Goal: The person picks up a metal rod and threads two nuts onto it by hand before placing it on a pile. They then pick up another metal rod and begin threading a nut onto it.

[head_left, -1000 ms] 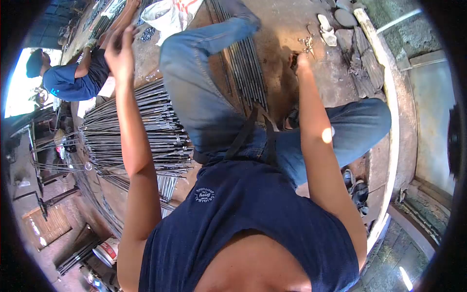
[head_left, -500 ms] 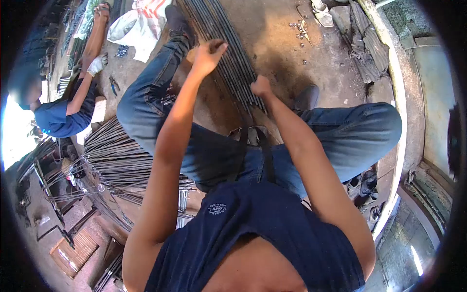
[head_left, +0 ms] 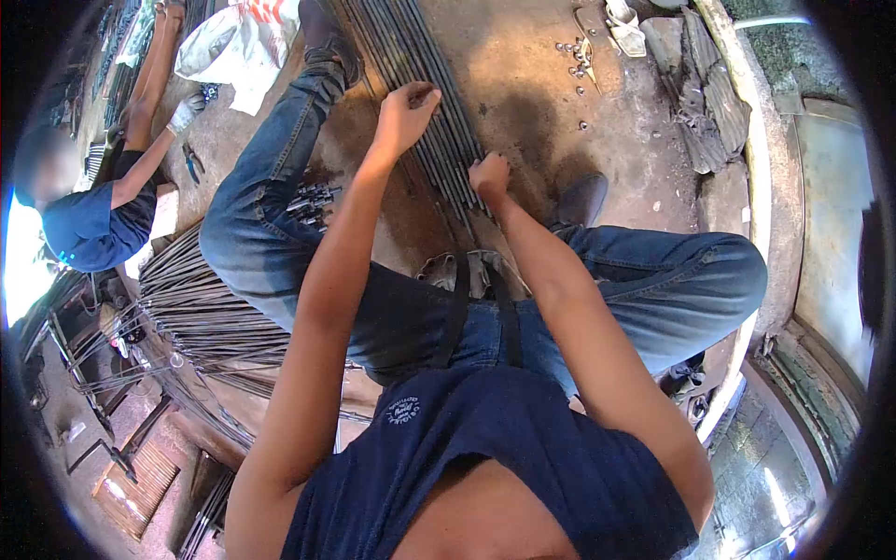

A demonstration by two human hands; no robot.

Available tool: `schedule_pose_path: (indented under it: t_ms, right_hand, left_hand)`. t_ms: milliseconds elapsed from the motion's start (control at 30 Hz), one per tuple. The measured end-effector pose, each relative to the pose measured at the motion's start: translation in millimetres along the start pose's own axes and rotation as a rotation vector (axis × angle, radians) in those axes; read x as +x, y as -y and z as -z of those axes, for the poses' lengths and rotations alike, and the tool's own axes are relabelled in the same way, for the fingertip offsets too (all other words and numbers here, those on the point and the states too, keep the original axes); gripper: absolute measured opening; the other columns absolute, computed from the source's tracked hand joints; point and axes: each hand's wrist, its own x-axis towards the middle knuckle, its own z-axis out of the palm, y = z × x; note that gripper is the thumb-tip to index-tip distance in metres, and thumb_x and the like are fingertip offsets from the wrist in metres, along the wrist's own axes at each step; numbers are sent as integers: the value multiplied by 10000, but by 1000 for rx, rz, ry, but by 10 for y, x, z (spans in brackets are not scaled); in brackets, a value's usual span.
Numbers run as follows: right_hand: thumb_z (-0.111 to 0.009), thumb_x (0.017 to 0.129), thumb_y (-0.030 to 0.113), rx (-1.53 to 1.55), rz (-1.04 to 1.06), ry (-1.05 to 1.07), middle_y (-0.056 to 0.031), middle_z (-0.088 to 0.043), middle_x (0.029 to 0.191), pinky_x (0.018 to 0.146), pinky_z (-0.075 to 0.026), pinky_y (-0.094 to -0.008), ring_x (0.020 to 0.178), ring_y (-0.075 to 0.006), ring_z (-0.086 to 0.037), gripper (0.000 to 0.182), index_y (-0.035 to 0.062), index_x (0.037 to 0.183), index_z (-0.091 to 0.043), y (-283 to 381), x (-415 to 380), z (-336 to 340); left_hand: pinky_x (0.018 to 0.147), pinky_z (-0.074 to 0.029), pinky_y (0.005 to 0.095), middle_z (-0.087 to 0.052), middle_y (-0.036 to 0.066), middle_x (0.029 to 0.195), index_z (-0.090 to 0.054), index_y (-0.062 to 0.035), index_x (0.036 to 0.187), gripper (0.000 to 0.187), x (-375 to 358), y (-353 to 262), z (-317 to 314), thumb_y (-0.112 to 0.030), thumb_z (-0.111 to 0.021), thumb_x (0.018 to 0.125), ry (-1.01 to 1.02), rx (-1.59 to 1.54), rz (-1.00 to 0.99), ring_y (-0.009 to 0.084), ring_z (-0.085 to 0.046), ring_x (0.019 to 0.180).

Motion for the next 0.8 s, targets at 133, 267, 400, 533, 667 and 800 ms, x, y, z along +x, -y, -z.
schedule_pose_path:
  t_ms: [133, 267, 400, 533, 667, 800]
  right_hand:
    - [-597, 913, 206, 54, -50, -80, -260, -520, 1266, 1045, -368, -527, 1237, -437, -445, 330, -38, 1136, -593, -51, 101, -178]
    - [-624, 883, 204, 19, 209, -73, -252, -627, 1062, 880, -486, -475, 1045, -469, -575, 297, -38, 1055, -625, -155, 78, 14]
    - [-598, 894, 161, 292, 192, 157, -195, -681, 871, 711, -538, -446, 786, -378, -661, 221, -49, 949, -639, -201, 187, 504]
    - [-551, 918, 118, 407, 243, 474, -130, -672, 849, 594, -555, -373, 703, -238, -654, 183, -40, 975, -623, -81, 249, 1311]
    - [-578, 893, 110, 705, 100, 506, -156, -667, 792, 573, -555, -378, 632, -238, -652, 244, -111, 993, -605, 339, -506, 2005]
    - [-583, 929, 225, 723, 284, 461, -172, -677, 887, 665, -589, -351, 703, -262, -674, 407, -86, 1182, -513, 503, -771, 2317]
  left_hand:
    - [756, -492, 298, -696, 85, 862, -637, 71, 1119, 393, 9, 110, -68, -272, -640, 926, -2, 47, -7, 129, -649, 792]
    - [757, -493, 312, -698, 100, 895, -632, 75, 1128, 431, 27, 241, -99, -305, -639, 924, 28, 66, 99, 160, -654, 800]
    - [810, -491, 364, -668, 145, 1045, -578, 66, 1224, 584, 105, 360, -236, -425, -630, 914, 93, -32, 327, 211, -634, 933]
    - [915, -458, 412, -630, 138, 1101, -501, 44, 1306, 745, 197, -203, -411, -593, -515, 921, 130, -293, 497, 254, -606, 975]
    - [906, -465, 443, -604, 147, 1072, -487, 23, 1230, 696, 482, -525, -694, -609, -426, 944, 106, -920, 653, 267, -603, 930]
    - [568, -472, 253, -586, 115, 921, -442, 37, 1252, 587, 614, -738, -801, -491, -328, 1023, 157, -1631, 547, 171, -562, 723]
